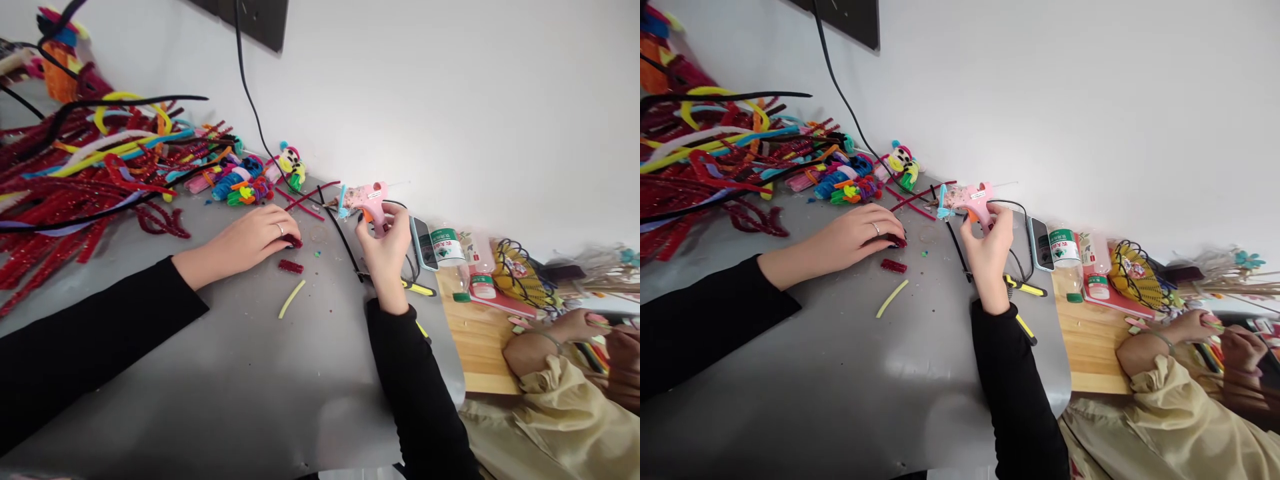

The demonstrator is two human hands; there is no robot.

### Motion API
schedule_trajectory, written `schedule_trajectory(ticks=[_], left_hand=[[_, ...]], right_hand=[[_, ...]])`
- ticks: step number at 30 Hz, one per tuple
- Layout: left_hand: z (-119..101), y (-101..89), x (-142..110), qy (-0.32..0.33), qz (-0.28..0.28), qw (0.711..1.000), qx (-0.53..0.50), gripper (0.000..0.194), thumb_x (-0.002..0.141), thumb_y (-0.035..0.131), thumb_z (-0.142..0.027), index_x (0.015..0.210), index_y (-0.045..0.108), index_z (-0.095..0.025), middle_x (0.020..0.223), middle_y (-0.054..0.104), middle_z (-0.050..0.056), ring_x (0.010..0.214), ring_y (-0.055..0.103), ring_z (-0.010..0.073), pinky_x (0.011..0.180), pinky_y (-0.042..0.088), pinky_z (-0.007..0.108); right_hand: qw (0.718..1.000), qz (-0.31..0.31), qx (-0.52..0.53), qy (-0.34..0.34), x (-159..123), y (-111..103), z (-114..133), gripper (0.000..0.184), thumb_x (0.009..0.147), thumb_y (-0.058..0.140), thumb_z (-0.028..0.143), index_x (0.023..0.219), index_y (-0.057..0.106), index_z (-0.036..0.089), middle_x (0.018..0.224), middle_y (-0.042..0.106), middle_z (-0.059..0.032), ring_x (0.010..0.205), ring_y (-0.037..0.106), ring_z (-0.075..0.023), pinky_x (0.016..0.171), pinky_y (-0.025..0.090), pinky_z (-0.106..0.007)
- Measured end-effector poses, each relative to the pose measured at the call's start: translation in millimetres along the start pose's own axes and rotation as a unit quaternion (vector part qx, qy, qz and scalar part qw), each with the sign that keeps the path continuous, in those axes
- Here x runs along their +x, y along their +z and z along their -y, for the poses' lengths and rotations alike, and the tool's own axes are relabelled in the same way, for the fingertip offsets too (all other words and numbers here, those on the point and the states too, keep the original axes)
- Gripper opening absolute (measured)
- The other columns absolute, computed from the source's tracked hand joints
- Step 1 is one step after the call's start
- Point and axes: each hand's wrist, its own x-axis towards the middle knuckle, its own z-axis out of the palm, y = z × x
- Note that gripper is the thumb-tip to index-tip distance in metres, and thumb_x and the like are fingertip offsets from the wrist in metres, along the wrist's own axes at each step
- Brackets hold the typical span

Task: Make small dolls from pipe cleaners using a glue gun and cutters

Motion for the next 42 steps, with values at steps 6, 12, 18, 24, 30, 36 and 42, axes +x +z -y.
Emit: schedule_trajectory(ticks=[6, 12, 18, 24, 30, 36, 42], left_hand=[[-12, -8.6, 2, -0.068, -0.06, 0.995, -0.033, 0.028, 0.106, 0.047, -0.028, 0.11, 0.074, -0.021, 0.11, 0.077, 0.009, 0.105, 0.069, 0.0261, 0.097, 0.055, 0.039], [-14, -10.1, 3, -0.125, -0.09, 0.987, -0.047, 0.033, 0.103, 0.041, -0.024, 0.109, 0.074, -0.021, 0.109, 0.077, 0.008, 0.1, 0.072, 0.0236, 0.093, 0.057, 0.036], [-18, -14.3, 3, -0.195, -0.115, 0.968, -0.105, 0.027, 0.1, 0.054, -0.035, 0.106, 0.076, -0.021, 0.105, 0.079, 0.008, 0.095, 0.073, 0.0252, 0.089, 0.058, 0.036], [-21, -17.6, 6, -0.283, -0.109, 0.915, -0.265, 0.046, 0.091, 0.073, -0.056, 0.117, 0.073, -0.018, 0.108, 0.079, 0.01, 0.098, 0.076, 0.0272, 0.09, 0.063, 0.039], [-22, -15.3, 10, -0.291, -0.15, 0.85, -0.413, 0.047, 0.083, 0.086, -0.047, 0.117, 0.069, -0.02, 0.113, 0.075, 0.008, 0.1, 0.076, 0.0233, 0.094, 0.066, 0.043], [-20, -15.8, 9, -0.309, -0.137, 0.807, -0.484, 0.031, 0.087, 0.084, -0.033, 0.114, 0.074, -0.022, 0.11, 0.078, 0.006, 0.095, 0.074, 0.0204, 0.079, 0.06, 0.033], [-18, -15.7, 8, -0.303, -0.108, 0.756, -0.57, 0.024, 0.096, 0.064, -0.011, 0.114, 0.076, -0.023, 0.108, 0.078, 0.002, 0.098, 0.071, 0.0143, 0.095, 0.059, 0.032]], right_hand=[[0.999, 0.023, 0.014, -0.036, -4, -3, 12, 0.037, 0.088, 0.066, 0.036, 0.12, 0.059, 0.019, 0.11, 0.069, -0.0114, 0.093, 0.068, -0.0226, 0.081, 0.059, -0.039], [0.999, 0.03, 0.0, -0.044, -7, -4, 20, 0.036, 0.089, 0.065, 0.034, 0.122, 0.059, 0.021, 0.108, 0.07, -0.01, 0.079, 0.063, -0.0192, 0.078, 0.059, -0.039], [0.998, 0.043, 0.005, -0.047, -10, -3, 22, 0.039, 0.089, 0.065, 0.035, 0.124, 0.057, 0.021, 0.102, 0.07, -0.0083, 0.078, 0.063, -0.0201, 0.075, 0.059, -0.039], [0.998, 0.05, 0.012, -0.037, -10, -1, 21, 0.035, 0.087, 0.069, 0.035, 0.116, 0.057, 0.02, 0.104, 0.067, -0.0083, 0.079, 0.062, -0.0191, 0.07, 0.057, -0.036], [0.998, 0.037, -0.011, -0.055, -8, -3, 26, 0.018, 0.086, 0.064, 0.033, 0.09, 0.049, 0.025, 0.079, 0.048, 0.0031, 0.067, 0.046, -0.0152, 0.065, 0.049, -0.032], [0.999, 0.017, -0.016, -0.049, -10, -3, 27, 0.02, 0.083, 0.065, 0.036, 0.094, 0.053, 0.024, 0.077, 0.054, 0.003, 0.062, 0.046, -0.0142, 0.061, 0.049, -0.031], [0.997, 0.007, -0.023, -0.07, -13, -4, 30, 0.021, 0.082, 0.065, 0.035, 0.097, 0.058, 0.023, 0.07, 0.054, 0.0044, 0.058, 0.046, -0.0143, 0.058, 0.047, -0.03]])
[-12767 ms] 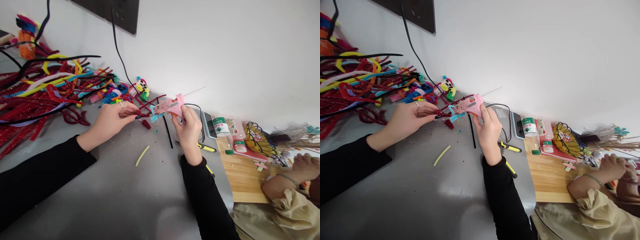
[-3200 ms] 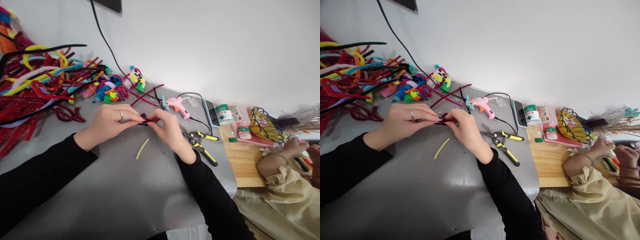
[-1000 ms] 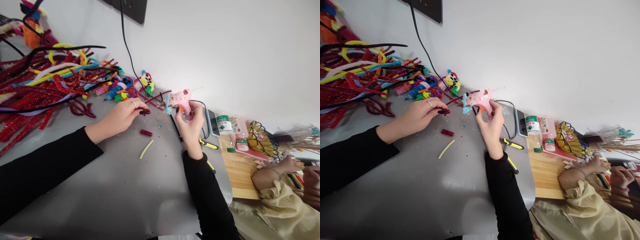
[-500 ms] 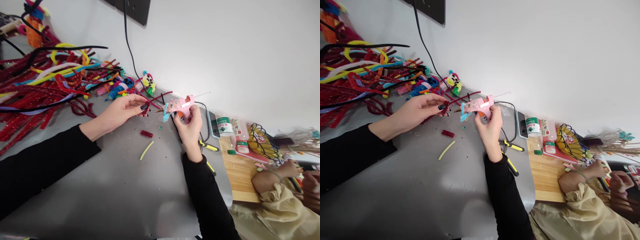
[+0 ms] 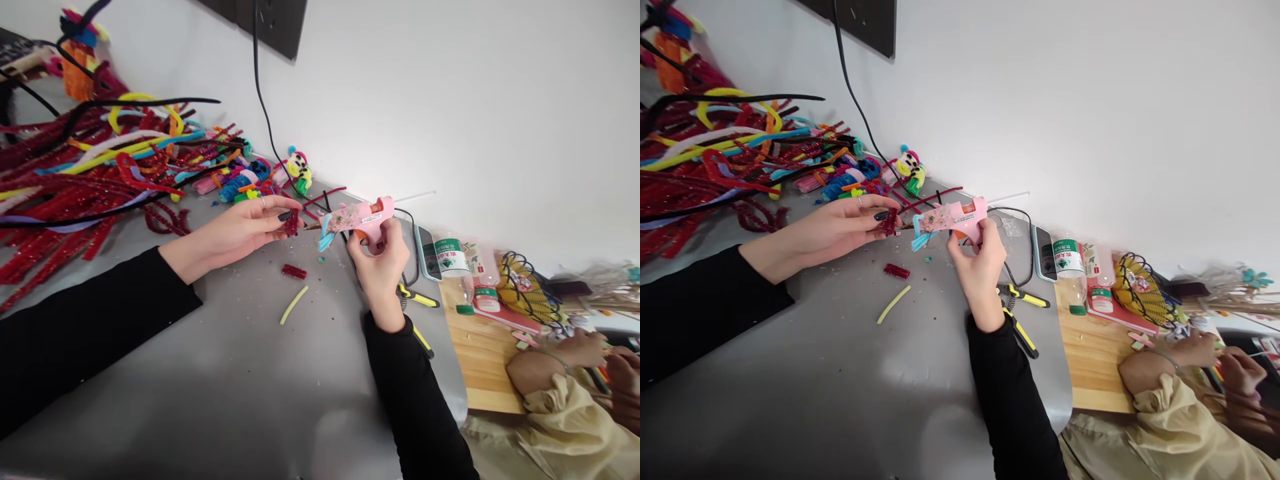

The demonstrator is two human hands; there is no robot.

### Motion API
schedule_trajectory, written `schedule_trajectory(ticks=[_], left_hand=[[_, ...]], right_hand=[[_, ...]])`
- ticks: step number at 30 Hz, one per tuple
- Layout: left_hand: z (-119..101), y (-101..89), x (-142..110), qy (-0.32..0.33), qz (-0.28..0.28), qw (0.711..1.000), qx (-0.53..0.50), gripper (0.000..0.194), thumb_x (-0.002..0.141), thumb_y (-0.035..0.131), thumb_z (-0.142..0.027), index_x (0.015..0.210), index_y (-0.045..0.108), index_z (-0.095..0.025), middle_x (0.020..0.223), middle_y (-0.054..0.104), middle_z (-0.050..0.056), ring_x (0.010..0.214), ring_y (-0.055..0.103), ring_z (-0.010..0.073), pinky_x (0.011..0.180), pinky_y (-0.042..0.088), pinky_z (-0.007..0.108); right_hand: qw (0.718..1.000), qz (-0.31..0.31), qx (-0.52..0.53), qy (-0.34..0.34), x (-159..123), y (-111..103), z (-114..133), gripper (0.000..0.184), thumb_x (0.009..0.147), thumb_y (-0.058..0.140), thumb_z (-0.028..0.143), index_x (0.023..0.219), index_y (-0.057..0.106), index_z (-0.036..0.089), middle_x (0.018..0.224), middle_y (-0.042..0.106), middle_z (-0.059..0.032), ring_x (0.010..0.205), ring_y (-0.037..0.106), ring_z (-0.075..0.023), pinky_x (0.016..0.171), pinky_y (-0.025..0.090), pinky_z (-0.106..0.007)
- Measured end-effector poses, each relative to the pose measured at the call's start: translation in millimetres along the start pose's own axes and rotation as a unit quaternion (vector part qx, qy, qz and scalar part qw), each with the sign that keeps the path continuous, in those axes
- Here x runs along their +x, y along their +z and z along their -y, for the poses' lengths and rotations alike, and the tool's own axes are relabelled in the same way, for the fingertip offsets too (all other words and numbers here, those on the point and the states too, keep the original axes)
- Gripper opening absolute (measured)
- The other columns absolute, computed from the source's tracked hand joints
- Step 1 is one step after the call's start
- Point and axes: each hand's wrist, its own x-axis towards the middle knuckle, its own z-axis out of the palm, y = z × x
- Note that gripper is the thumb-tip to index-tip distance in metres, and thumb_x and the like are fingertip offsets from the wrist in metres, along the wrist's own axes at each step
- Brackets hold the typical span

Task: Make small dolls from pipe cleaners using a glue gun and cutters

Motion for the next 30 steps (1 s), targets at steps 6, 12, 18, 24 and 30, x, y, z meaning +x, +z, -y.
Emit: schedule_trajectory(ticks=[6, 12, 18, 24, 30], left_hand=[[3.3, -0.5, -0.5, -0.016, 0.008, 1.0, -0.008, 0.027, 0.097, 0.062, -0.011, 0.116, 0.076, -0.024, 0.117, 0.079, 0.003, 0.108, 0.072, 0.0159, 0.108, 0.058, 0.038], [5.4, -2.6, 1.3, -0.023, 0.013, 1.0, -0.004, 0.025, 0.088, 0.073, -0.014, 0.109, 0.08, -0.025, 0.122, 0.079, 0.004, 0.106, 0.073, 0.017, 0.106, 0.06, 0.037], [7.3, -4.6, 3.4, -0.022, 0.002, 0.999, 0.024, 0.027, 0.082, 0.079, -0.022, 0.109, 0.081, -0.024, 0.12, 0.08, 0.008, 0.107, 0.076, 0.0242, 0.106, 0.062, 0.045], [7.4, -5.0, 3.1, -0.032, 0.009, 0.999, 0.023, 0.024, 0.086, 0.075, -0.022, 0.109, 0.08, -0.025, 0.122, 0.079, 0.009, 0.111, 0.077, 0.0277, 0.107, 0.062, 0.049], [6.2, -2.2, 2.2, -0.073, -0.005, 0.996, -0.048, 0.016, 0.084, 0.08, -0.014, 0.099, 0.078, -0.02, 0.11, 0.081, 0.01, 0.1, 0.078, 0.0248, 0.104, 0.064, 0.046]], right_hand=[[1.0, -0.001, 0.005, -0.006, -1.9, 1.0, 3.6, 0.018, 0.083, 0.065, 0.036, 0.094, 0.057, 0.024, 0.068, 0.051, 0.0056, 0.058, 0.045, -0.0139, 0.058, 0.047, -0.029], [1.0, 0.006, 0.007, -0.021, -2.9, 0.9, 4.7, 0.017, 0.084, 0.065, 0.036, 0.095, 0.057, 0.025, 0.068, 0.051, 0.0056, 0.057, 0.044, -0.0136, 0.057, 0.048, -0.029], [0.999, 0.014, 0.004, -0.043, -2.2, -0.4, 4.0, 0.015, 0.086, 0.066, 0.035, 0.089, 0.055, 0.025, 0.067, 0.048, 0.0056, 0.057, 0.043, -0.0137, 0.058, 0.048, -0.029], [0.997, 0.023, 0.0, -0.077, -1.4, -3.8, 5.3, 0.015, 0.09, 0.065, 0.028, 0.081, 0.054, 0.025, 0.067, 0.043, 0.0056, 0.058, 0.042, -0.0138, 0.06, 0.046, -0.029], [0.994, 0.028, 0.002, -0.104, -0.8, -5.7, 6.0, 0.016, 0.091, 0.066, 0.025, 0.081, 0.053, 0.025, 0.068, 0.043, 0.0055, 0.059, 0.042, -0.0141, 0.061, 0.046, -0.029]])
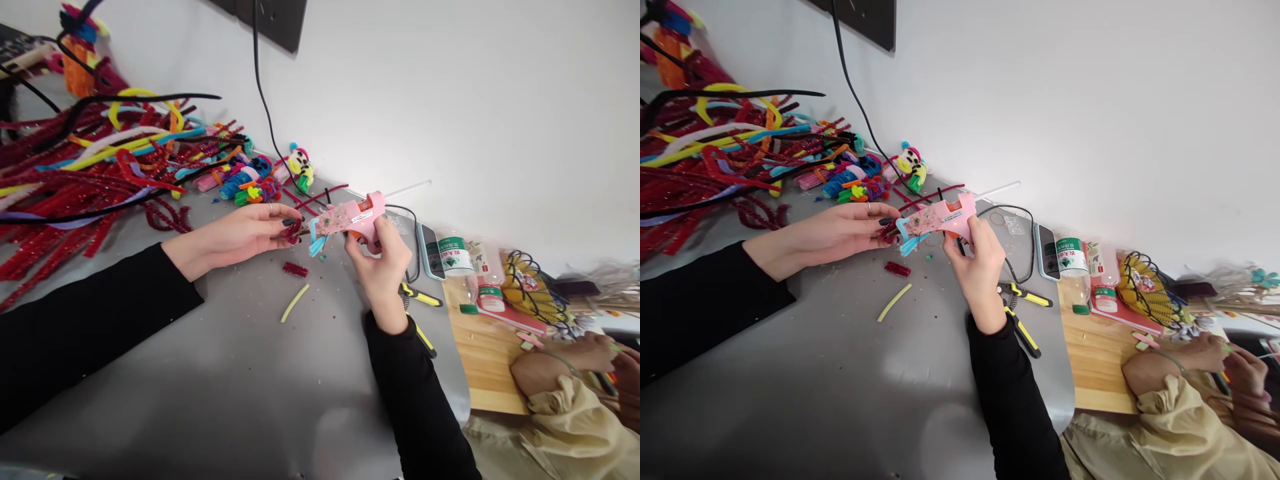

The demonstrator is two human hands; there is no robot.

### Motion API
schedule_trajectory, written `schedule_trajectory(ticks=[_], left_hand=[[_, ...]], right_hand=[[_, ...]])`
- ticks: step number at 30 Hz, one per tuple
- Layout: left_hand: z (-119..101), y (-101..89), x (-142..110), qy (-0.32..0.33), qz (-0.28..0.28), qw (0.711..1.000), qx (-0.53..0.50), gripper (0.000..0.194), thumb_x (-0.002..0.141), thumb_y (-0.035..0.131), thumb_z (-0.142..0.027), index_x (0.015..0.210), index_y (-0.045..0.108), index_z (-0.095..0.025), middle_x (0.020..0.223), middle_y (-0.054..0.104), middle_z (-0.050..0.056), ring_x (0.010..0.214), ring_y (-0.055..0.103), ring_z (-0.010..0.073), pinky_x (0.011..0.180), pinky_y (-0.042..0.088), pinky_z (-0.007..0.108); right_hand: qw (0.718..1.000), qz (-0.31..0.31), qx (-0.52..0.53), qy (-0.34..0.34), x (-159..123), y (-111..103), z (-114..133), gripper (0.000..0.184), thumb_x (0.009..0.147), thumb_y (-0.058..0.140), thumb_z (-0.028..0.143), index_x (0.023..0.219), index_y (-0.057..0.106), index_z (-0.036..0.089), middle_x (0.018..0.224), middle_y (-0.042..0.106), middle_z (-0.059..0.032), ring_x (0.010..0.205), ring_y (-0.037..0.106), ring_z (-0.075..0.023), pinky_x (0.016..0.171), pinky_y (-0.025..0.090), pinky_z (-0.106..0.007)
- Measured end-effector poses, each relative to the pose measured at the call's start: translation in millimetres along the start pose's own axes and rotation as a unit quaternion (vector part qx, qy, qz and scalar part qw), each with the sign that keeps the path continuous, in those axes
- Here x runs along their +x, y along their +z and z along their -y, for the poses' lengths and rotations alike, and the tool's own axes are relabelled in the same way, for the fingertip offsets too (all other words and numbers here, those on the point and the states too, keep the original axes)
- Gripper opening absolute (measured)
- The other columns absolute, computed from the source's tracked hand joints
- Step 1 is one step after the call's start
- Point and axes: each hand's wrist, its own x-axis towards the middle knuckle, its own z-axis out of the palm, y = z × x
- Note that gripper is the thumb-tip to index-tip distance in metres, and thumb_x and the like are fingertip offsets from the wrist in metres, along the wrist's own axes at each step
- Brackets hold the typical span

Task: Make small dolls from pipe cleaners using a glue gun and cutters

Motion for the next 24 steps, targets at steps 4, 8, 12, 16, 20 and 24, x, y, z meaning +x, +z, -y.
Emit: schedule_trajectory(ticks=[4, 8, 12, 16, 20, 24], left_hand=[[-1.6, 1.1, -1.2, -0.03, -0.001, 0.998, -0.046, 0.017, 0.085, 0.079, -0.009, 0.098, 0.074, -0.018, 0.099, 0.08, 0.007, 0.085, 0.079, 0.022, 0.09, 0.068, 0.042], [-4.2, 2.2, -1.5, -0.042, -0.011, 0.998, -0.051, 0.016, 0.088, 0.073, -0.005, 0.099, 0.074, -0.017, 0.092, 0.078, 0.006, 0.078, 0.077, 0.0184, 0.08, 0.068, 0.034], [-6.2, 4.3, -1.5, -0.045, -0.024, 0.998, -0.04, 0.016, 0.092, 0.068, -0.003, 0.096, 0.076, -0.016, 0.089, 0.076, 0.006, 0.075, 0.073, 0.0154, 0.074, 0.064, 0.028], [-5.3, 5.2, -0.9, -0.045, -0.031, 0.998, -0.034, 0.017, 0.093, 0.066, -0.003, 0.094, 0.077, -0.015, 0.09, 0.076, 0.006, 0.076, 0.072, 0.0145, 0.074, 0.062, 0.026], [-2.3, 3.3, 0.8, -0.046, -0.022, 0.998, -0.024, 0.015, 0.092, 0.069, -0.005, 0.096, 0.077, -0.016, 0.092, 0.077, 0.006, 0.079, 0.072, 0.0147, 0.076, 0.063, 0.027], [0.6, 0.1, 2.2, -0.047, -0.014, 0.999, -0.014, 0.013, 0.091, 0.073, -0.007, 0.098, 0.077, -0.017, 0.096, 0.078, 0.007, 0.081, 0.073, 0.0155, 0.08, 0.064, 0.03]], right_hand=[[1.0, -0.011, 0.004, -0.012, 0.7, 0.9, 0.1, 0.021, 0.09, 0.067, 0.022, 0.079, 0.05, 0.025, 0.067, 0.039, 0.0067, 0.058, 0.038, -0.0126, 0.059, 0.043, -0.027], [0.999, -0.016, 0.016, -0.031, 1.1, 1.8, -0.5, 0.022, 0.09, 0.069, 0.019, 0.079, 0.05, 0.025, 0.068, 0.037, 0.0073, 0.058, 0.036, -0.0117, 0.059, 0.042, -0.026], [0.999, -0.013, 0.004, -0.03, 0.7, 1.4, -1.8, 0.019, 0.09, 0.069, 0.02, 0.082, 0.052, 0.024, 0.068, 0.039, 0.007, 0.058, 0.035, -0.0119, 0.058, 0.041, -0.026], [0.999, -0.015, 0.002, -0.028, 0.3, 1.3, -1.9, 0.017, 0.09, 0.069, 0.021, 0.082, 0.054, 0.024, 0.067, 0.041, 0.0067, 0.058, 0.037, -0.0119, 0.058, 0.042, -0.026], [0.999, -0.015, 0.012, -0.039, -0.2, 2.6, -0.3, 0.014, 0.092, 0.068, 0.021, 0.084, 0.057, 0.023, 0.067, 0.042, 0.0065, 0.058, 0.039, -0.0119, 0.058, 0.043, -0.026], [0.999, -0.01, 0.014, -0.047, -1.0, 4.2, 0.9, 0.011, 0.093, 0.068, 0.02, 0.086, 0.059, 0.022, 0.067, 0.044, 0.0059, 0.058, 0.04, -0.0123, 0.059, 0.045, -0.026]])
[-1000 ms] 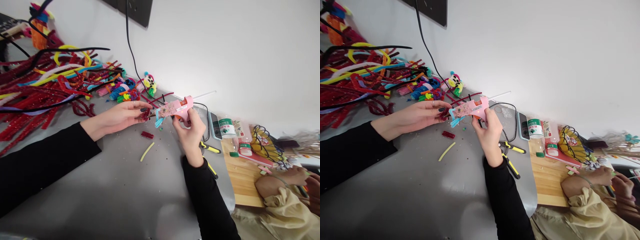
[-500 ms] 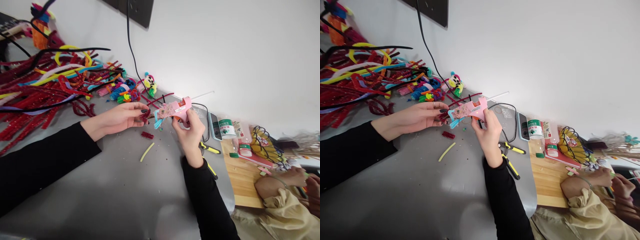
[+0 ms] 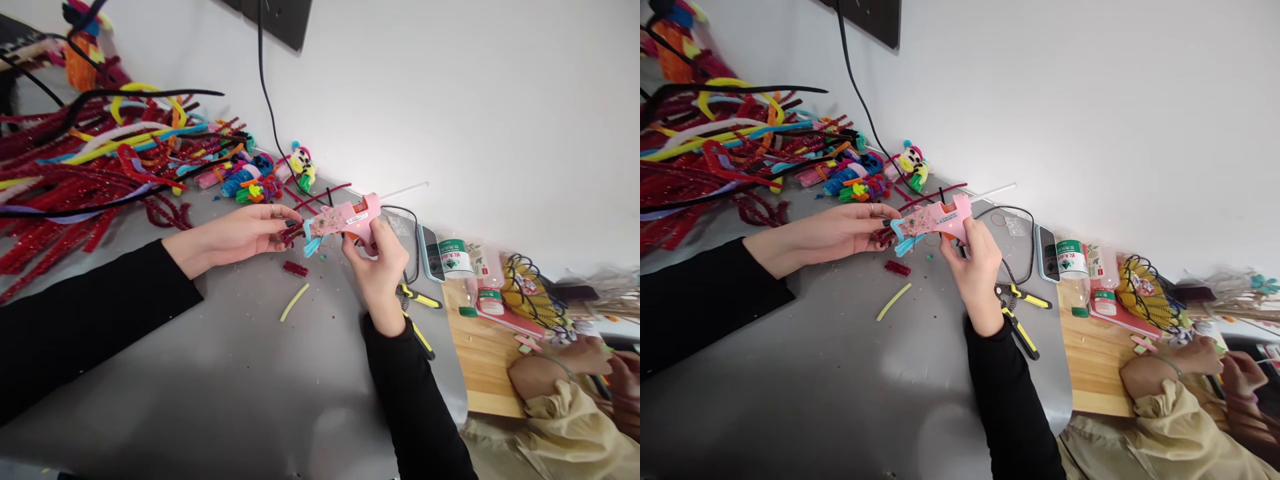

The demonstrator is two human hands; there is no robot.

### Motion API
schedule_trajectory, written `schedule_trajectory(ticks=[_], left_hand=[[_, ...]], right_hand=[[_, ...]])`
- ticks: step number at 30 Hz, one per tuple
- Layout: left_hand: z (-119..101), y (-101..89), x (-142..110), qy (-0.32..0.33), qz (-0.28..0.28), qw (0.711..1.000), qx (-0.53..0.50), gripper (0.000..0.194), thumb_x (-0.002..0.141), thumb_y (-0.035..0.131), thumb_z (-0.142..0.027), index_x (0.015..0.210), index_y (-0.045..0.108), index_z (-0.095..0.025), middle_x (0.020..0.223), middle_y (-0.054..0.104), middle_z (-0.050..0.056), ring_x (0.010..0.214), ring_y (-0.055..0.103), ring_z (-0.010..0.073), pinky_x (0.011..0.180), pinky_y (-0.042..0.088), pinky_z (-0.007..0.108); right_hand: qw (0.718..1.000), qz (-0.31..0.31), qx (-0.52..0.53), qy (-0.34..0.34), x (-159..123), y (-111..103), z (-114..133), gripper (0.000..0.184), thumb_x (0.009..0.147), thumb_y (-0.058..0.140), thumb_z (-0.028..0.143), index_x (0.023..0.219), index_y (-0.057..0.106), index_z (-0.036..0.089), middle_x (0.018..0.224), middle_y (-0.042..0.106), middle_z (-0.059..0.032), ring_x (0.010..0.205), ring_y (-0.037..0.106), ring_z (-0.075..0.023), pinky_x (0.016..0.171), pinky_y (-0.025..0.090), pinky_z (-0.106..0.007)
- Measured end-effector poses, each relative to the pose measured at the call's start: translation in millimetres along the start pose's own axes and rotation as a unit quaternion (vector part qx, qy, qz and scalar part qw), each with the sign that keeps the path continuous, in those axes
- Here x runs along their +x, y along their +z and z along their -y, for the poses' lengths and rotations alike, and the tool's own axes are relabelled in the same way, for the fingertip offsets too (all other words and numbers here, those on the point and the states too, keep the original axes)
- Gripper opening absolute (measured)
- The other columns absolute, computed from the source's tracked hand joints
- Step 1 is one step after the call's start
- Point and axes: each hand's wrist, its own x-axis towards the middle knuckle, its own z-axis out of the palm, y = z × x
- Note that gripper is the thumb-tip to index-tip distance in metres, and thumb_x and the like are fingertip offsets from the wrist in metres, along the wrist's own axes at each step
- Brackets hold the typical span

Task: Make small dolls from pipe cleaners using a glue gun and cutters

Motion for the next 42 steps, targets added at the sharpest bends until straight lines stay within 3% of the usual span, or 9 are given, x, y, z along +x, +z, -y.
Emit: schedule_trajectory(ticks=[11, 29, 42], left_hand=[[0.2, 1.3, 0.0, -0.002, -0.008, 1.0, 0.004, 0.012, 0.09, 0.072, -0.008, 0.097, 0.077, -0.017, 0.092, 0.077, 0.007, 0.079, 0.073, 0.016, 0.071, 0.063, 0.026], [0.8, -0.4, 0.5, 0.004, -0.005, 1.0, 0.012, 0.011, 0.089, 0.074, -0.01, 0.097, 0.076, -0.017, 0.091, 0.076, 0.007, 0.077, 0.072, 0.0156, 0.071, 0.063, 0.027], [0.0, 1.9, -1.2, 0.001, -0.005, 1.0, 0.008, 0.013, 0.091, 0.071, -0.006, 0.097, 0.076, -0.017, 0.096, 0.076, 0.007, 0.078, 0.071, 0.0154, 0.077, 0.062, 0.03]], right_hand=[[1.0, 0.011, 0.004, -0.015, -0.4, -0.2, 0.4, 0.009, 0.092, 0.067, 0.016, 0.088, 0.062, 0.022, 0.068, 0.048, 0.0046, 0.06, 0.046, -0.0135, 0.061, 0.048, -0.027], [1.0, 0.014, 0.005, -0.013, -1.1, -0.4, -3.6, 0.007, 0.092, 0.065, 0.014, 0.092, 0.065, 0.021, 0.069, 0.053, 0.0031, 0.062, 0.05, -0.0145, 0.063, 0.05, -0.028], [1.0, 0.012, -0.018, 0.01, 0.6, -2.1, -5.6, 0.006, 0.092, 0.065, 0.019, 0.087, 0.063, 0.022, 0.066, 0.045, 0.0053, 0.059, 0.04, -0.0131, 0.06, 0.045, -0.027]])
